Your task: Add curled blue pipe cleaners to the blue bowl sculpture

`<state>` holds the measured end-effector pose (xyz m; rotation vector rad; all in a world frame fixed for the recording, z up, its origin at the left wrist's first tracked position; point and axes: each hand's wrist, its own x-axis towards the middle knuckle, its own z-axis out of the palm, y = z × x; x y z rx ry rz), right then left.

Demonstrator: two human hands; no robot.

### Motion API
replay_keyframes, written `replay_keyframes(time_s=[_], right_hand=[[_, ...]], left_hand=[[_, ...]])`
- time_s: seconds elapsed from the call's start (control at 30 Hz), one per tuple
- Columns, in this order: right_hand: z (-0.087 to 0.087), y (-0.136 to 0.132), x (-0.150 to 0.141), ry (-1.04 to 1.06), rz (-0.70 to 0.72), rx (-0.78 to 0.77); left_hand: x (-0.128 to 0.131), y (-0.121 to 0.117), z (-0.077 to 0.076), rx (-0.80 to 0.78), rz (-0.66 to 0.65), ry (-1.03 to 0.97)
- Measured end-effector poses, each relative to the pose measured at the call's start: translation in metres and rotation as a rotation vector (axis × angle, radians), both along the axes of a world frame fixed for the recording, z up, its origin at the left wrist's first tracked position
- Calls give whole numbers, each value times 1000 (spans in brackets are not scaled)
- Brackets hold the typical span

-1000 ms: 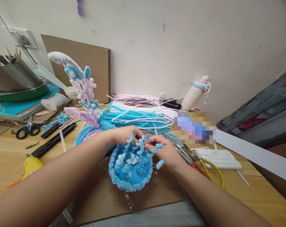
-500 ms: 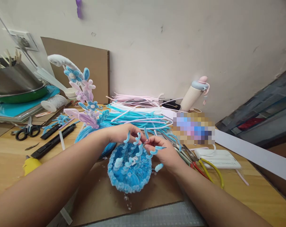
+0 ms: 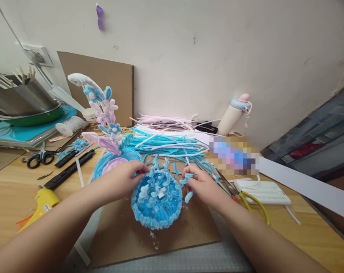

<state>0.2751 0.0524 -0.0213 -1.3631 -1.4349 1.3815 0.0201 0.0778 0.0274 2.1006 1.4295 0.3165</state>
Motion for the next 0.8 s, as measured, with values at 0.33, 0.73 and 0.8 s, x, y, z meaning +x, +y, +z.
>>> replay_keyframes(time_s=[0.33,0.73,0.8], right_hand=[[22,-3,30,-290,36,115],[8,-55,10,-136,118,-71],[4,-54,4,-45,116,-91]], left_hand=[[-11,-49,-10,-10,137,-38],[-9,-84,-22,-35,240,-84],[-8,-86,-27,-49,260,-124]])
